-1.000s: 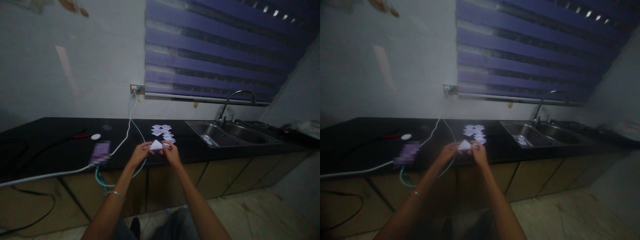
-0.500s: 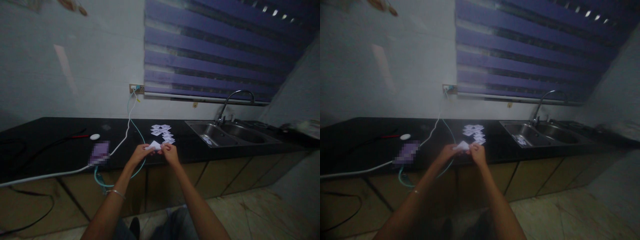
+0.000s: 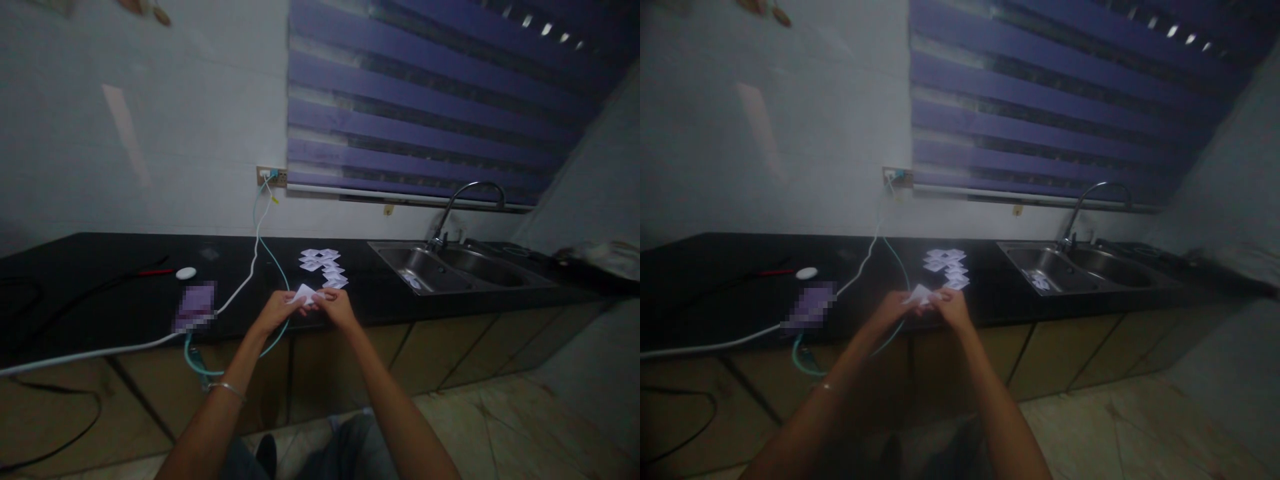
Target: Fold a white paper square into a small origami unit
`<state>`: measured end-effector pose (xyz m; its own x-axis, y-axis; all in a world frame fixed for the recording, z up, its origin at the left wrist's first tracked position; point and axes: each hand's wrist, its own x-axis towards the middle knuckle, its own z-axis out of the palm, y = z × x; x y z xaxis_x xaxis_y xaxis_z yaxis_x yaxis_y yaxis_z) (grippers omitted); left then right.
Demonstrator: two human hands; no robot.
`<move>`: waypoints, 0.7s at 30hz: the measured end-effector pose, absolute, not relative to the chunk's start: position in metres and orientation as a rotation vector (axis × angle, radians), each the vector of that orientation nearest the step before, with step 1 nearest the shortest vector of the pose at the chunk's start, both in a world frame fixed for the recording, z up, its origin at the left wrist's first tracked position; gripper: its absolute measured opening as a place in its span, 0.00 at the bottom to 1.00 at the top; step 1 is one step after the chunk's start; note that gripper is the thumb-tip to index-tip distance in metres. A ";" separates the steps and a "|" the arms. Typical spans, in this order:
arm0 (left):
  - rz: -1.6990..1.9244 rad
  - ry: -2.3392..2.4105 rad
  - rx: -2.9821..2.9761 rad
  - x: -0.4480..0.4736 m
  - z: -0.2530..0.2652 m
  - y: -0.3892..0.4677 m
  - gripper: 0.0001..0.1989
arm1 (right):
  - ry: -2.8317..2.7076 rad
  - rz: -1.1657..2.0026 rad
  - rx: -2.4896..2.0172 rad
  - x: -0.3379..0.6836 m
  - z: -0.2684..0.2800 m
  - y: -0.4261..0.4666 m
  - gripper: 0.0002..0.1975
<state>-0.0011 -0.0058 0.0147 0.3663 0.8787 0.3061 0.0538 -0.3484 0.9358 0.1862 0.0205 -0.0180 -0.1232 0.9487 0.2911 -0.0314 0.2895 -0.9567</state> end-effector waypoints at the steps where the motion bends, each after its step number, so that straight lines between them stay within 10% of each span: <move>1: 1.097 0.822 1.687 -0.001 0.016 -0.008 0.19 | -1.405 1.084 -0.912 0.187 -0.018 0.020 0.16; 21: 1.245 0.962 1.344 0.003 0.008 0.004 0.25 | -1.107 0.874 -0.894 0.182 -0.022 0.026 0.22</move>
